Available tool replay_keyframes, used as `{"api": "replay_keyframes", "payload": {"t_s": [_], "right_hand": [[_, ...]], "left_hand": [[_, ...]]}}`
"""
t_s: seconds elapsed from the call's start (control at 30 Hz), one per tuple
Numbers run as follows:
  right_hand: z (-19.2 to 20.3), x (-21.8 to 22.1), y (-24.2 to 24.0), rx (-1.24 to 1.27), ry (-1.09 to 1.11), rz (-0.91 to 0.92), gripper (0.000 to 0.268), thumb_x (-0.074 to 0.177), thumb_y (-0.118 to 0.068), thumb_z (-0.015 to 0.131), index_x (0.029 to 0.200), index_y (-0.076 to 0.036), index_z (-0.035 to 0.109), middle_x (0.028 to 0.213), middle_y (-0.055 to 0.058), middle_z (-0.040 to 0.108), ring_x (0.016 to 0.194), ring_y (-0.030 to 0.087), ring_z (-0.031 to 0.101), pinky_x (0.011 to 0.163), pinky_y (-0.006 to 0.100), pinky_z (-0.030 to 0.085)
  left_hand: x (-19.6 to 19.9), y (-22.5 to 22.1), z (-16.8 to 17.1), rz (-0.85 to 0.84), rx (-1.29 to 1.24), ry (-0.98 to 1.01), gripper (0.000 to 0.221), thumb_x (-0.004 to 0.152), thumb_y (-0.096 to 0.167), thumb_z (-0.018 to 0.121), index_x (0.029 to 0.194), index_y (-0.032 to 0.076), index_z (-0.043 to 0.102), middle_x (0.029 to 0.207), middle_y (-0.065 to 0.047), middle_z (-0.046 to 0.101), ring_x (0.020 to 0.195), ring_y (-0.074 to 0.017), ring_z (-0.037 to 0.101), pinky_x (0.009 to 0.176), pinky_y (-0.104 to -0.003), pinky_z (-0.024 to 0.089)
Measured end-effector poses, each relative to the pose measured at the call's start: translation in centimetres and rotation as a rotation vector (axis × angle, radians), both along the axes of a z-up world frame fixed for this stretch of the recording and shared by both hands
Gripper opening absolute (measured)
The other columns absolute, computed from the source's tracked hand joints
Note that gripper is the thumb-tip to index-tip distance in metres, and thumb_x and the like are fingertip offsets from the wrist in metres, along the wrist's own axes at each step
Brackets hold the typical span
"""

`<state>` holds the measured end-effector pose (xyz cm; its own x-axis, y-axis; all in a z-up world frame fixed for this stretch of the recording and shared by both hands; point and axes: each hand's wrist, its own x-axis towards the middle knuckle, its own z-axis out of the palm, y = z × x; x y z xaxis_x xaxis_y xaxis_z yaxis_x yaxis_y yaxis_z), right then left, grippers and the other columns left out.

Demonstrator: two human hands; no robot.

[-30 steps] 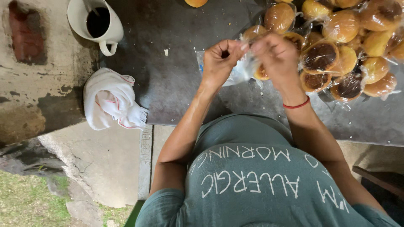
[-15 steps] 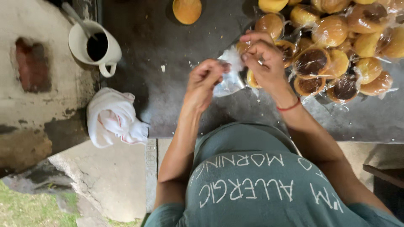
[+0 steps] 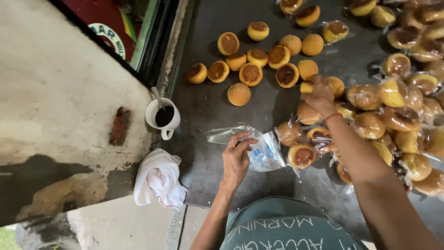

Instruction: The person packages small round buns into clear plastic bags by hand, taking them from a pile on the table and placing them into bags.

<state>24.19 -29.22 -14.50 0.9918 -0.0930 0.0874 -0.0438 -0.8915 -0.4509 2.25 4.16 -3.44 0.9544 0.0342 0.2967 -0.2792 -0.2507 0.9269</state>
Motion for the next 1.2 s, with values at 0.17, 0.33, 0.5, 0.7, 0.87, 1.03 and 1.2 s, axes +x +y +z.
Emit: {"api": "replay_keyframes", "payload": {"t_s": [0.17, 0.33, 0.5, 0.7, 0.87, 1.03, 1.2], "right_hand": [[2.6, -3.5, 3.8, 0.806, -0.151, 0.013, 0.043, 0.093, -0.016, 0.074, 0.132, -0.005, 0.060, 0.118, 0.010, 0.066, 0.104, 0.024, 0.066, 0.087, 0.035, 0.052], [4.7, -11.3, 8.7, 1.359, 0.150, 0.073, 0.030, 0.096, -0.010, 0.071, 0.123, -0.006, 0.060, 0.114, 0.006, 0.065, 0.107, 0.020, 0.062, 0.091, 0.038, 0.053], [9.0, -17.3, 12.4, 1.429, 0.138, 0.264, 0.055, 0.087, -0.007, 0.073, 0.138, -0.008, 0.052, 0.128, 0.004, 0.063, 0.122, 0.018, 0.058, 0.103, 0.039, 0.048], [12.4, -20.4, 13.3, 1.719, 0.111, 0.240, 0.073, 0.079, -0.001, 0.076, 0.142, -0.010, 0.041, 0.130, 0.010, 0.056, 0.115, 0.023, 0.062, 0.085, 0.042, 0.059], [13.2, -22.2, 13.5, 0.961, -0.367, 0.349, 0.078, 0.084, -0.003, 0.082, 0.150, -0.004, 0.040, 0.141, 0.016, 0.050, 0.126, 0.028, 0.057, 0.103, 0.037, 0.052], [13.2, -24.1, 13.7, 0.260, -0.389, 0.360, 0.077, 0.077, -0.010, 0.085, 0.145, -0.013, 0.049, 0.126, 0.018, 0.056, 0.110, 0.035, 0.063, 0.088, 0.042, 0.054], [14.7, -24.4, 13.6, -0.053, -0.019, 0.310, 0.074, 0.081, -0.013, 0.081, 0.146, -0.009, 0.046, 0.121, 0.022, 0.053, 0.109, 0.045, 0.059, 0.082, 0.052, 0.052]], "left_hand": [[1.4, 0.5, -3.0, 0.022, 0.103, 0.106, 0.045, 0.083, -0.021, 0.050, 0.112, 0.002, 0.075, 0.125, -0.013, 0.068, 0.085, -0.0203, 0.075, 0.071, -0.029, 0.064], [2.0, -2.2, -2.3, -0.011, -0.015, 0.275, 0.041, 0.090, -0.009, 0.065, 0.130, -0.003, 0.061, 0.141, -0.014, 0.058, 0.082, -0.0181, 0.075, 0.066, -0.028, 0.061], [1.8, -3.0, -0.2, -0.178, -0.391, 0.251, 0.063, 0.083, -0.012, 0.067, 0.143, -0.001, 0.053, 0.155, -0.011, 0.045, 0.085, -0.0132, 0.072, 0.075, -0.026, 0.060], [0.4, -1.8, 1.0, -0.157, -0.223, 0.298, 0.053, 0.082, -0.014, 0.058, 0.133, -0.002, 0.066, 0.143, -0.013, 0.061, 0.080, -0.0155, 0.070, 0.066, -0.025, 0.055], [-0.9, -1.3, 1.4, -0.113, 0.255, 0.013, 0.049, 0.082, -0.014, 0.059, 0.128, -0.001, 0.068, 0.139, -0.013, 0.066, 0.105, -0.0243, 0.073, 0.078, -0.028, 0.059], [-1.6, -2.0, 3.8, -0.155, 0.153, 0.009, 0.058, 0.077, -0.014, 0.056, 0.134, -0.004, 0.056, 0.144, -0.019, 0.054, 0.113, -0.0315, 0.068, 0.072, -0.033, 0.060], [-3.1, -4.0, 5.1, -0.189, 0.441, -0.006, 0.060, 0.081, -0.012, 0.059, 0.140, -0.002, 0.055, 0.149, -0.018, 0.054, 0.113, -0.0373, 0.064, 0.089, -0.042, 0.057]]}}
